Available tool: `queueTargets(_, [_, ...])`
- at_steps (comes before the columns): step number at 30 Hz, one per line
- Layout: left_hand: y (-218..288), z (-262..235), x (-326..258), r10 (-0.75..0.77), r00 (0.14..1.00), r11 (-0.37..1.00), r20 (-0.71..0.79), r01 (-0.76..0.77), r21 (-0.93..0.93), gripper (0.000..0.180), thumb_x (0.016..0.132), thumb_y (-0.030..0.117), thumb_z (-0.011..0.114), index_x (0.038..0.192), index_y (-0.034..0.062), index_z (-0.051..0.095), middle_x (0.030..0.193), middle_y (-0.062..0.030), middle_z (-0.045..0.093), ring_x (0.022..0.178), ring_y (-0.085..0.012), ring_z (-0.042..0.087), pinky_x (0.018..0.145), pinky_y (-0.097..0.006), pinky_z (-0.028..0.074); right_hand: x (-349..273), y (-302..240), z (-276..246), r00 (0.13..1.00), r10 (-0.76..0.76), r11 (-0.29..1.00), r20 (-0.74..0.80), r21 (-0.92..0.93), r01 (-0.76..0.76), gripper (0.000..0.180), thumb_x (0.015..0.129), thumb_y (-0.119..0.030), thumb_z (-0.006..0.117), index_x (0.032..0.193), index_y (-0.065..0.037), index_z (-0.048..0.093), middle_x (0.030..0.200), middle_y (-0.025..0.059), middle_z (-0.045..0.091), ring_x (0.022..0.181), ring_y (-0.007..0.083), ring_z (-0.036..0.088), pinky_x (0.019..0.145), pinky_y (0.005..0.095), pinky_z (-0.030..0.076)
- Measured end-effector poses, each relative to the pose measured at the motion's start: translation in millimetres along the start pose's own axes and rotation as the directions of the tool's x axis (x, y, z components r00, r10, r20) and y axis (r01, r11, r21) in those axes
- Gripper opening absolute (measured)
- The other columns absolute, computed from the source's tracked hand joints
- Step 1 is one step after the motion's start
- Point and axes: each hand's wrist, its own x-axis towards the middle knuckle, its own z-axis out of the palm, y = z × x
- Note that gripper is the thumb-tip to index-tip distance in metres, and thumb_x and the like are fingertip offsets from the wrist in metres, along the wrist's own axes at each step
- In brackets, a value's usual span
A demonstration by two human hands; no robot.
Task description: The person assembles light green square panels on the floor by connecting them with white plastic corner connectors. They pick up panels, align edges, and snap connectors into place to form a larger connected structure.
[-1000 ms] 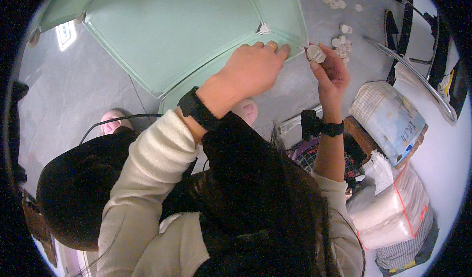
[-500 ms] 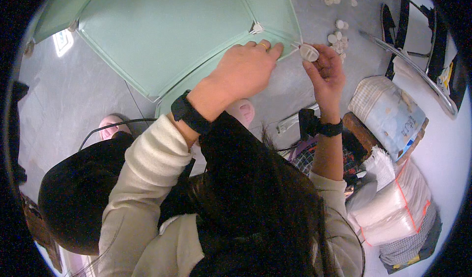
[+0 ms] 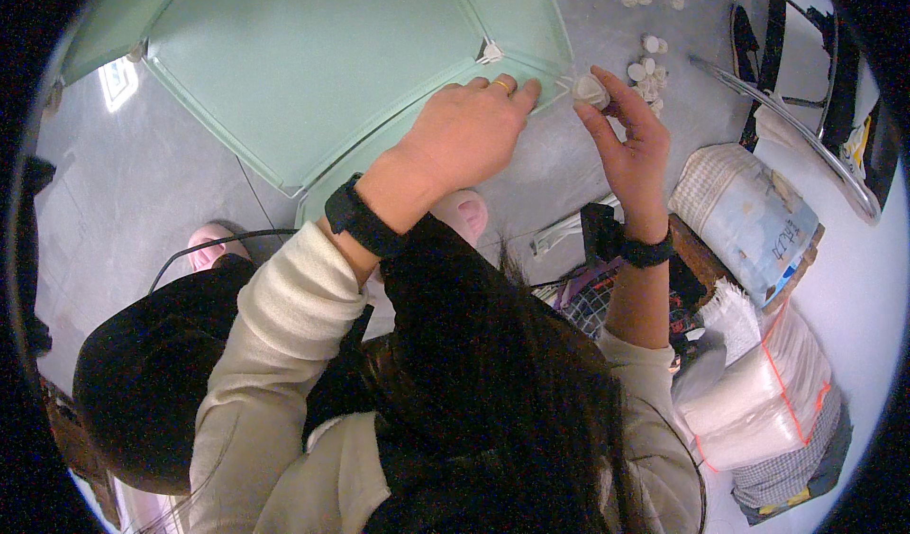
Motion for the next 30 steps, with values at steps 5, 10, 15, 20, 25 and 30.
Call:
queueTargets(5, [0.4, -0.6, 1.0, 0.012, 1.0, 1.0, -0.003, -0.011, 0.012, 0.034, 0.079, 0.008, 0.053, 0.113, 0.0017, 0.055, 0.097, -0.0157, 0.063, 0.086, -0.0314, 0.065, 0.072, -0.04, 0.054, 3.6, -7.2, -5.9, 0.997, 0.051, 0.993, 0.057, -0.106, -0.044, 0.037, 0.083, -0.008, 0.071, 0.118, -0.003, 0.062, 0.098, 0.0025, 0.067, 0.082, 0.009, 0.06, 0.075, 0.0238, 0.049])
queueTargets(10, [-0.4, -0.4, 0.3, 0.021, 0.999, 1.0, -0.026, -0.021, 0.017, 0.034, 0.079, 0.008, 0.053, 0.112, 0.0017, 0.055, 0.095, -0.0148, 0.063, 0.085, -0.0309, 0.065, 0.071, -0.04, 0.054, 8.5, -7.0, -8.1, 0.985, 0.147, 0.988, 0.094, 0.041, -0.151, 0.038, 0.083, -0.008, 0.07, 0.12, -0.004, 0.062, 0.096, 0.0023, 0.067, 0.084, 0.0081, 0.059, 0.076, 0.0232, 0.049])
queueTargets(15, [-3.5, 0.0, 0.2, 0.049, 0.999, 0.998, -0.022, -0.047, 0.048, 0.035, 0.079, 0.009, 0.054, 0.113, 0.001, 0.055, 0.095, -0.0139, 0.063, 0.084, -0.0292, 0.065, 0.068, -0.04, 0.054, 5.9, -10.7, -5.5, 0.983, 0.177, 0.983, 0.055, 0.043, -0.179, 0.037, 0.083, -0.008, 0.07, 0.119, -0.004, 0.062, 0.094, 0.0017, 0.066, 0.084, 0.0075, 0.058, 0.076, 0.022, 0.048])
queueTargets(20, [-5.1, 0.1, -2.1, 0.081, 0.996, 0.995, -0.039, -0.079, 0.062, 0.038, 0.079, 0.009, 0.053, 0.117, 0.0008, 0.054, 0.095, -0.0139, 0.063, 0.084, -0.0275, 0.065, 0.068, -0.039, 0.054, -1.8, -10.5, 6.0, 0.988, 0.145, 0.989, -0.058, 0.014, -0.144, 0.037, 0.082, -0.008, 0.072, 0.118, -0.003, 0.063, 0.092, 0.0016, 0.065, 0.082, 0.007, 0.057, 0.075, 0.0215, 0.047])
queueTargets(25, [-5.5, -0.4, -1.8, 0.088, 0.996, 0.993, -0.03, -0.086, 0.082, 0.039, 0.08, 0.009, 0.053, 0.118, 0.0005, 0.054, 0.095, -0.0139, 0.063, 0.084, -0.0268, 0.066, 0.067, -0.038, 0.054, -4.1, -6.9, 14.5, 0.991, 0.086, 0.996, -0.102, -0.007, -0.087, 0.038, 0.081, -0.008, 0.073, 0.118, -0.003, 0.063, 0.095, 0.0042, 0.067, 0.081, 0.0085, 0.06, 0.075, 0.0233, 0.05])
queueTargets(30, [-5.3, -2.4, -0.1, 0.074, 0.997, 0.995, -0.014, -0.073, 0.074, 0.037, 0.08, 0.01, 0.054, 0.116, 0.0003, 0.054, 0.093, -0.0128, 0.063, 0.084, -0.0266, 0.066, 0.067, -0.038, 0.054, -0.6, -11.7, 15.0, 0.995, 0.037, 0.988, -0.089, -0.145, -0.05, 0.038, 0.08, -0.009, 0.073, 0.117, -0.004, 0.063, 0.099, 0.0088, 0.069, 0.081, 0.0105, 0.064, 0.074, 0.026, 0.052])
